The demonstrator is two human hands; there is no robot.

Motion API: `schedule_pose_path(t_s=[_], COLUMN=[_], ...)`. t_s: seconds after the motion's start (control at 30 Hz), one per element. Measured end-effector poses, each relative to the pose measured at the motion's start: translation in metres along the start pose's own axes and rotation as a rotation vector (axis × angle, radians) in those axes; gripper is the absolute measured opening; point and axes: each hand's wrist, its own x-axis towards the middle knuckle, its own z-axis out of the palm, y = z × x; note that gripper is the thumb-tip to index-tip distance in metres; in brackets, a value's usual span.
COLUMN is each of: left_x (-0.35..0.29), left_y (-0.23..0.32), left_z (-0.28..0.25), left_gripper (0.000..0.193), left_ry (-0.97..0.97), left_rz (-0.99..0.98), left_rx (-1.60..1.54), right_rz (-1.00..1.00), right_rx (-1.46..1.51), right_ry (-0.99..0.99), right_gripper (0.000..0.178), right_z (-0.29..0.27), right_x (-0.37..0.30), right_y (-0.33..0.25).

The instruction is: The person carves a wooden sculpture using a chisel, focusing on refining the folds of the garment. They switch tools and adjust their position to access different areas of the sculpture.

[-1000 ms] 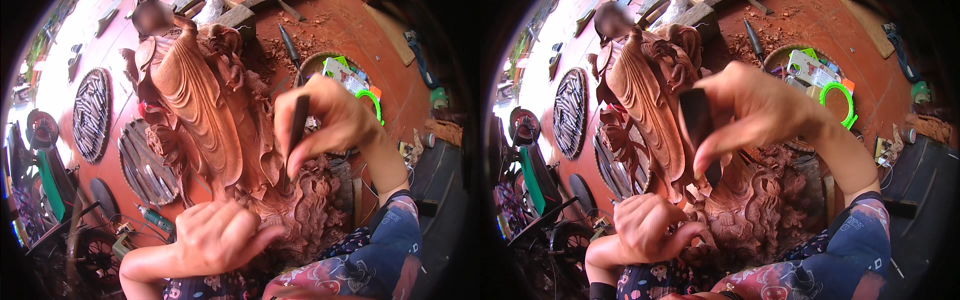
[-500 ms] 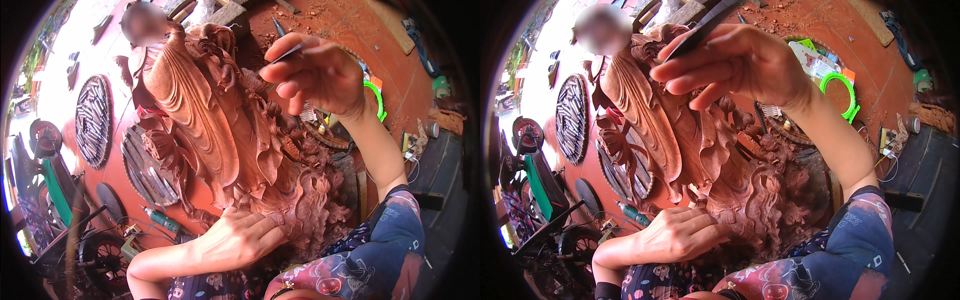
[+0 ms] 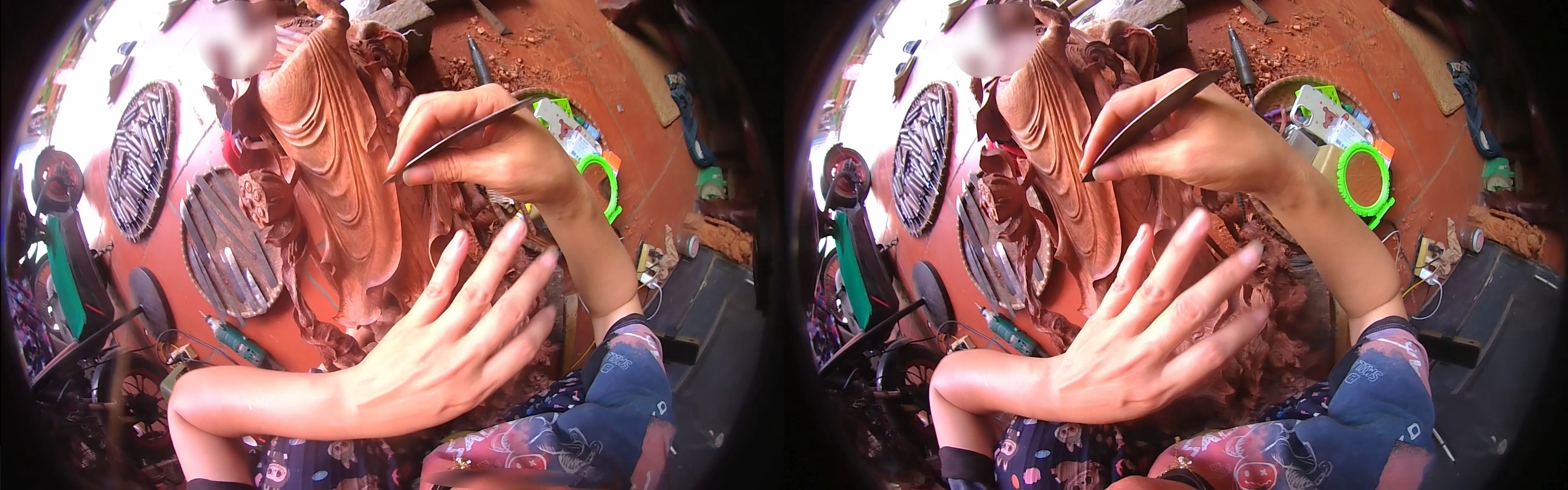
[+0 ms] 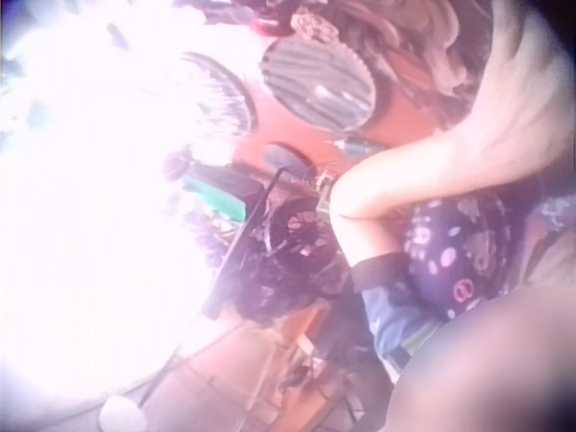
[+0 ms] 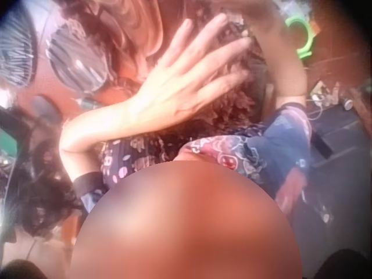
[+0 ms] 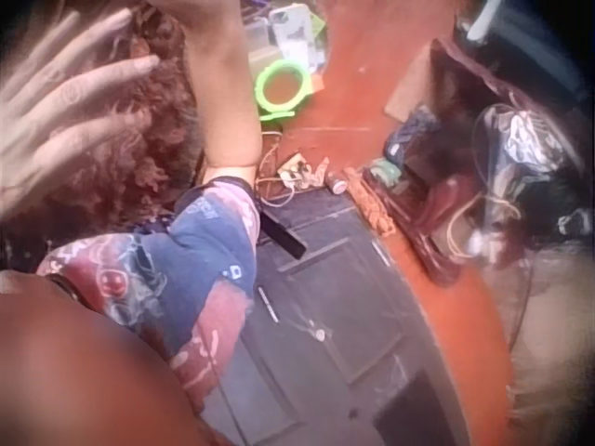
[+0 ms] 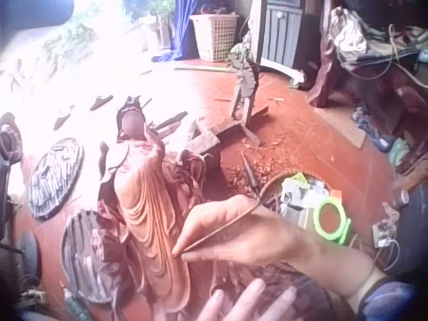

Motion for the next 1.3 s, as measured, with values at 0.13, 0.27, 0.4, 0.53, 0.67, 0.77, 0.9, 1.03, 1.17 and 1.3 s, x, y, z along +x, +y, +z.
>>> schedule_pose_path(t_s=[0.13, 0.27, 0.4, 0.53, 0.67, 0.77, 0.9, 1.03, 1.17, 1.3], left_x=[0.006, 0.0, -0.026, -0.01, 0.006, 0.017, 0.022, 0.021, 0.026, 0.021], left_y=[0.005, 0.003, 0.008, 0.003, 0.013, 0.008, -0.006, -0.012, -0.017, -0.016], left_z=[0.005, 0.0, 0.003, 0.0, 0.013, 0.021, 0.03, 0.029, 0.027, 0.031], left_gripper=[0.047, 0.044, 0.04, 0.043, 0.051, 0.055, 0.055, 0.059, 0.058, 0.057], left_ry=[-0.029, 0.085, -0.099, -0.132, 0.004, 0.0, 0.083, 0.053, 0.084, 0.092], left_rz=[-0.036, -0.039, 0.027, 0.046, -0.12, -0.119, -0.117, -0.143, -0.151, -0.158], left_rx=[0.007, -0.054, -0.175, 0.005, 0.175, 0.201, 0.244, 0.226, 0.217, 0.192], right_rz=[-0.093, -0.167, -0.06, 0.047, -0.133, -0.045, 0.032, 0.009, -0.024, -0.028], right_rx=[-0.125, -0.11, -0.138, -0.028, -0.176, -0.157, -0.133, -0.117, -0.114, -0.108], right_ry=[-0.051, 0.065, 0.058, 0.005, 0.063, 0.026, -0.125, -0.111, -0.118, -0.137], right_gripper=[0.016, 0.008, 0.007, 0.007, 0.022, 0.022, 0.02, 0.02, 0.02, 0.019], right_z=[0.006, 0.008, 0.004, 0.006, 0.002, 0.004, -0.004, -0.002, 0.006, 0.014], right_x=[0.011, 0.013, 0.01, 0.016, 0.015, 0.013, 0.016, 0.011, 0.008, -0.006], right_y=[-0.002, 0.004, 0.006, 0.001, 0.009, 0.007, 0.007, 0.005, -0.003, -0.004])
